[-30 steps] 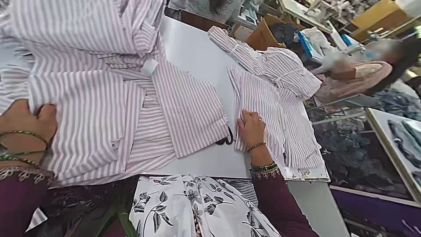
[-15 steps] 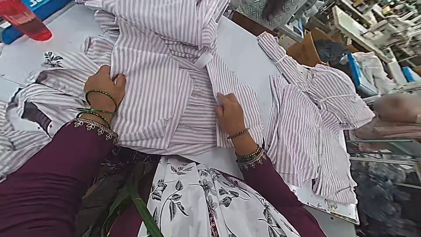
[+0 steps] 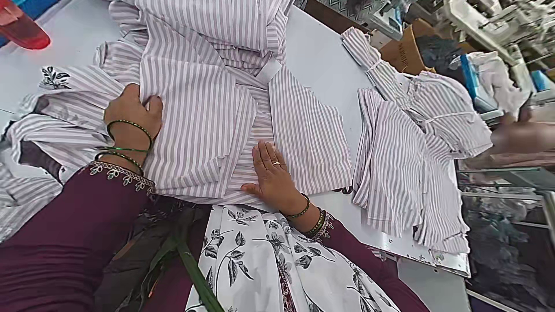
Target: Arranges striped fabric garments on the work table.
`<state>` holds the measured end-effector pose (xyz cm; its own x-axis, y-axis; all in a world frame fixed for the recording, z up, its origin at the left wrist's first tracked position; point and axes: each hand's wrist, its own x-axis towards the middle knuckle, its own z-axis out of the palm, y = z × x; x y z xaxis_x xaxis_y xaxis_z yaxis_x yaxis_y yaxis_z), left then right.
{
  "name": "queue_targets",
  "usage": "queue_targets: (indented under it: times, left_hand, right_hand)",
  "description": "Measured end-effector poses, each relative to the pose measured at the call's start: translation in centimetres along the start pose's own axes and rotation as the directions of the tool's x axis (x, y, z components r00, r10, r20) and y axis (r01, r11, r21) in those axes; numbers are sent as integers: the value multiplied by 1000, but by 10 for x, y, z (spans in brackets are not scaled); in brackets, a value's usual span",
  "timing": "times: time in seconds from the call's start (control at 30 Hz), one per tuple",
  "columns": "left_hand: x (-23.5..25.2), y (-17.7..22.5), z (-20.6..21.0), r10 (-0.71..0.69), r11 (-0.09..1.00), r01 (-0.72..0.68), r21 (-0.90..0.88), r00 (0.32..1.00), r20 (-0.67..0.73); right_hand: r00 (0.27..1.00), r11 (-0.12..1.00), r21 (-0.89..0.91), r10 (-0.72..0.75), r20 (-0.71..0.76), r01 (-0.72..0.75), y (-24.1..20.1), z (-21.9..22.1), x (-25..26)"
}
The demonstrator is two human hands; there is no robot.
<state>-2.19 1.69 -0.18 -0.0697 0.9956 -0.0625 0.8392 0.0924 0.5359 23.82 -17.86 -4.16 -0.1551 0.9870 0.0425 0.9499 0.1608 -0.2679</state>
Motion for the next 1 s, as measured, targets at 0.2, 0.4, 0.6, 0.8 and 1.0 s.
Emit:
queue_targets:
  times: [0.2,0.4,0.6,0.8,1.0]
  left_hand:
    - [1,2,0,-2,1000,2,10,1000,2]
    - [1,2,0,-10,1000,10,1,1000,-1]
    - [1,0,0,-3,1000,3,-1,1000,-8]
    - [1,2,0,-24,1000,24,-16,1000,-3]
    - [3,-2,2,-16,999,15,-52,1000,-19]
  right_hand:
    - [1000,1000,-5,12,-25,-12,3,-1,-11]
    - [999,1000,-17,1,-40,-2,5,-1,-12]
    - [999,1000,-14,1,-35,-2,5,-1,-12]
    - [998,999,-31,-11,-61,9,6,0,-11]
    - [998,1000,-29,-4,-62,3,5,-2,-10]
